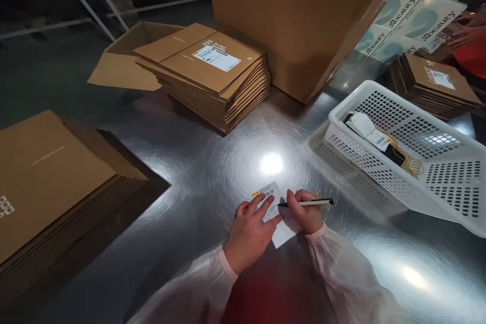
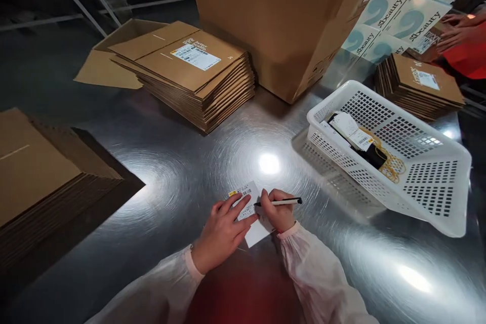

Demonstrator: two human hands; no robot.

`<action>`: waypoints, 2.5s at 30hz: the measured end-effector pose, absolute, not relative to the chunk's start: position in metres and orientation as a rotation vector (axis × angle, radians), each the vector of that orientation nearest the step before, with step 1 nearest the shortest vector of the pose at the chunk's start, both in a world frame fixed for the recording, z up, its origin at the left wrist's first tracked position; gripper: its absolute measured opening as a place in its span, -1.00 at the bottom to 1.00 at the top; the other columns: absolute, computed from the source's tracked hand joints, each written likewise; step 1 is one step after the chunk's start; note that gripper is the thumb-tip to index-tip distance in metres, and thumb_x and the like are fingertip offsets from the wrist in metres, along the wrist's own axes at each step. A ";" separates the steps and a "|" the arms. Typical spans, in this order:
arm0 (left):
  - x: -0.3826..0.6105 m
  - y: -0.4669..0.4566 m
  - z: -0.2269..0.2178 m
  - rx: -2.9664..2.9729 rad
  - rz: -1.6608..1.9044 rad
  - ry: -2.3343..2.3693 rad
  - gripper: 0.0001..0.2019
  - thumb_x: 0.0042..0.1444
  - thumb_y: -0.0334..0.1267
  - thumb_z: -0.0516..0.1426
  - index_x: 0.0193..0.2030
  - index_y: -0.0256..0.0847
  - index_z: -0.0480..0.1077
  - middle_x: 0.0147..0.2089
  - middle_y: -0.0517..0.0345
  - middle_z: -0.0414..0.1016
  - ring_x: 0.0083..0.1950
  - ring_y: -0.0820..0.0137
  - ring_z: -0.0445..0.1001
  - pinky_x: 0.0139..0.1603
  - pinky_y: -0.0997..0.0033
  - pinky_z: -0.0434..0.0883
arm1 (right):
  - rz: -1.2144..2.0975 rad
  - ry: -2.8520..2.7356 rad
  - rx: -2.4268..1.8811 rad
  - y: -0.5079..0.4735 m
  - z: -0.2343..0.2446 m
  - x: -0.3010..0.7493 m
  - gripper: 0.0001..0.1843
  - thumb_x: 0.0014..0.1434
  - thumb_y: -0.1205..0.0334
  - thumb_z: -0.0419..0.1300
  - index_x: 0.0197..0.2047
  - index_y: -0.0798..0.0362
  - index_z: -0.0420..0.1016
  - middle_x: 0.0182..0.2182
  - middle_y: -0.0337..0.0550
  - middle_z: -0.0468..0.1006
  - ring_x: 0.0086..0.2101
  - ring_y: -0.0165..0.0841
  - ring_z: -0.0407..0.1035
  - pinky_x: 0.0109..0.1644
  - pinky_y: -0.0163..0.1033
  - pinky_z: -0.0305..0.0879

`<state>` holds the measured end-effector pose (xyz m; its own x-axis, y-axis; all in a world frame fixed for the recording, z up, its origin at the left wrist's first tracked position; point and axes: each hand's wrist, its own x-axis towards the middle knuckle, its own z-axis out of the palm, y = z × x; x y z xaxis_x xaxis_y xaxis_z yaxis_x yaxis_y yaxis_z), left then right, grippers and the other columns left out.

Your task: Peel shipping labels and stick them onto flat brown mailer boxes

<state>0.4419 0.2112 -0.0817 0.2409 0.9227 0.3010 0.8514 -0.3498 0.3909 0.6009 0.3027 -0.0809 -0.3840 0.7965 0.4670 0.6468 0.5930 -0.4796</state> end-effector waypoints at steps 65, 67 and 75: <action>0.443 0.210 -0.085 2.331 0.734 1.693 -0.72 0.18 -0.27 0.07 0.01 0.09 0.40 0.24 0.08 0.30 0.24 0.10 0.18 -0.01 0.05 0.21 | 0.412 -1.918 -1.205 0.305 -0.077 0.598 -0.52 0.10 0.26 0.10 -0.74 0.01 -0.03 -0.80 -0.41 0.03 -0.73 -0.56 -0.03 -0.62 -0.34 -0.04; 0.443 0.210 -0.085 2.333 0.731 1.693 -0.72 0.18 -0.28 0.07 0.01 0.09 0.40 0.24 0.07 0.30 0.25 0.11 0.18 -0.01 0.06 0.21 | 0.429 -1.888 -1.223 0.306 -0.077 0.597 -0.52 0.10 0.25 0.11 -0.74 0.01 -0.03 -0.80 -0.41 0.03 -0.74 -0.56 -0.02 -0.62 -0.34 -0.04; 0.442 0.211 -0.085 2.333 0.707 1.681 -0.70 0.17 -0.28 0.08 0.03 0.08 0.39 0.24 0.05 0.29 0.25 0.09 0.17 -0.01 0.04 0.21 | 0.499 -1.875 -1.234 0.307 -0.078 0.597 -0.53 0.09 0.25 0.10 -0.74 0.01 -0.05 -0.80 -0.41 0.02 -0.73 -0.55 -0.04 -0.61 -0.34 -0.04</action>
